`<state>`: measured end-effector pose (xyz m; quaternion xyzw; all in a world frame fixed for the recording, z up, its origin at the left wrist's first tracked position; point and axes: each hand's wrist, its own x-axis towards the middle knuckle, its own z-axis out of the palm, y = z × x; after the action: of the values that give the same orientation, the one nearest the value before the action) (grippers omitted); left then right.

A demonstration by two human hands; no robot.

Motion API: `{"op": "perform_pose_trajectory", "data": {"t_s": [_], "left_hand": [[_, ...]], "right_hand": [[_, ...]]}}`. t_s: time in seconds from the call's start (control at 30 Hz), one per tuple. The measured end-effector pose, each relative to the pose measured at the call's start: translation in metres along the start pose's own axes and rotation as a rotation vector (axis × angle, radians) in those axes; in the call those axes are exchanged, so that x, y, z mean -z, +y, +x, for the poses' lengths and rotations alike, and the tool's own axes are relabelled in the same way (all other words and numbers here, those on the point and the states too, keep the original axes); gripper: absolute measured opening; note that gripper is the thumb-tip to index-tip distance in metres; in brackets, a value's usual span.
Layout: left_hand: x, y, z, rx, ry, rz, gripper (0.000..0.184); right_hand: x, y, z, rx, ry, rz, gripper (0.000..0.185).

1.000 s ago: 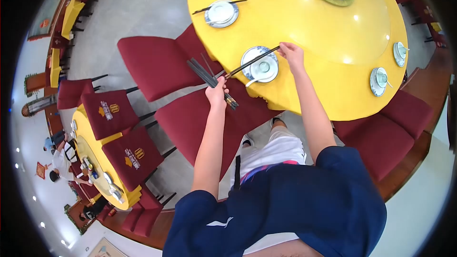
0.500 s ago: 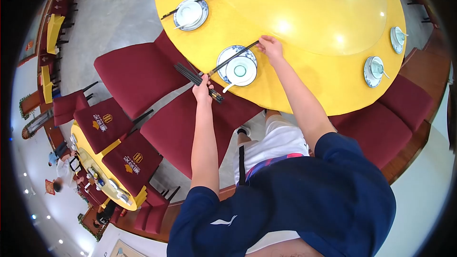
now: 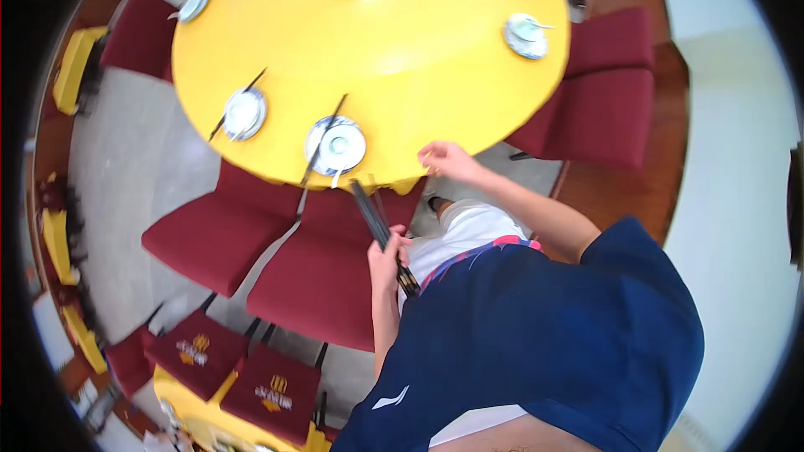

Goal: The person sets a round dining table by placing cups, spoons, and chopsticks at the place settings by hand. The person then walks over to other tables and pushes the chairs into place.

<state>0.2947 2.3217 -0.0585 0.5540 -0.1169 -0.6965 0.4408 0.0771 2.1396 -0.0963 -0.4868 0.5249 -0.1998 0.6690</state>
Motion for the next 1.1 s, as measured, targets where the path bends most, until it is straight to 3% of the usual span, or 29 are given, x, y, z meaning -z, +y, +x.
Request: {"op": "perform_pose_trajectory", "data": {"t_s": [0.07, 0.13, 0.2, 0.37, 0.6, 0.67, 0.8, 0.97, 1.03, 1.1], "left_hand": [[-0.032, -0.008, -0.022, 0.118, -0.247, 0.085, 0.026], [-0.048, -0.022, -0.017, 0.108, -0.463, 0.218, 0.029], [-0.07, -0.016, -0.018, 0.121, -0.523, 0.249, 0.03], [-0.128, -0.018, -0.023, 0.248, -0.632, 0.253, 0.034], [-0.243, -0.081, -0.002, 0.28, -0.548, 0.222, 0.035], [-0.291, -0.105, 0.009, 0.254, -0.507, 0.238, 0.036], [-0.377, -0.145, 0.025, 0.22, -0.414, 0.252, 0.036], [-0.443, -0.148, 0.041, 0.063, -0.3, 0.274, 0.033], [-0.445, -0.143, 0.055, -0.065, -0.22, 0.124, 0.032], [-0.46, -0.117, 0.062, -0.064, 0.002, 0.12, 0.028]], "right_hand": [[-0.012, -0.002, -0.056, -0.045, 0.058, 0.07, 0.031], [-0.016, -0.001, -0.099, -0.05, 0.122, 0.117, 0.03], [-0.008, 0.004, -0.125, 0.012, 0.214, 0.344, 0.027], [0.056, -0.003, -0.163, 0.07, 0.335, 0.399, 0.024], [0.17, 0.03, -0.186, 0.005, 0.315, 0.546, 0.021], [0.216, 0.048, -0.19, -0.057, 0.121, 0.423, 0.019], [0.298, 0.064, -0.206, -0.041, 0.124, 0.327, 0.02], [0.378, 0.045, -0.205, 0.043, 0.109, 0.408, 0.02], [0.394, 0.042, -0.19, 0.034, 0.125, 0.443, 0.022], [0.405, 0.035, -0.177, 0.04, 0.114, 0.434, 0.024]]}}
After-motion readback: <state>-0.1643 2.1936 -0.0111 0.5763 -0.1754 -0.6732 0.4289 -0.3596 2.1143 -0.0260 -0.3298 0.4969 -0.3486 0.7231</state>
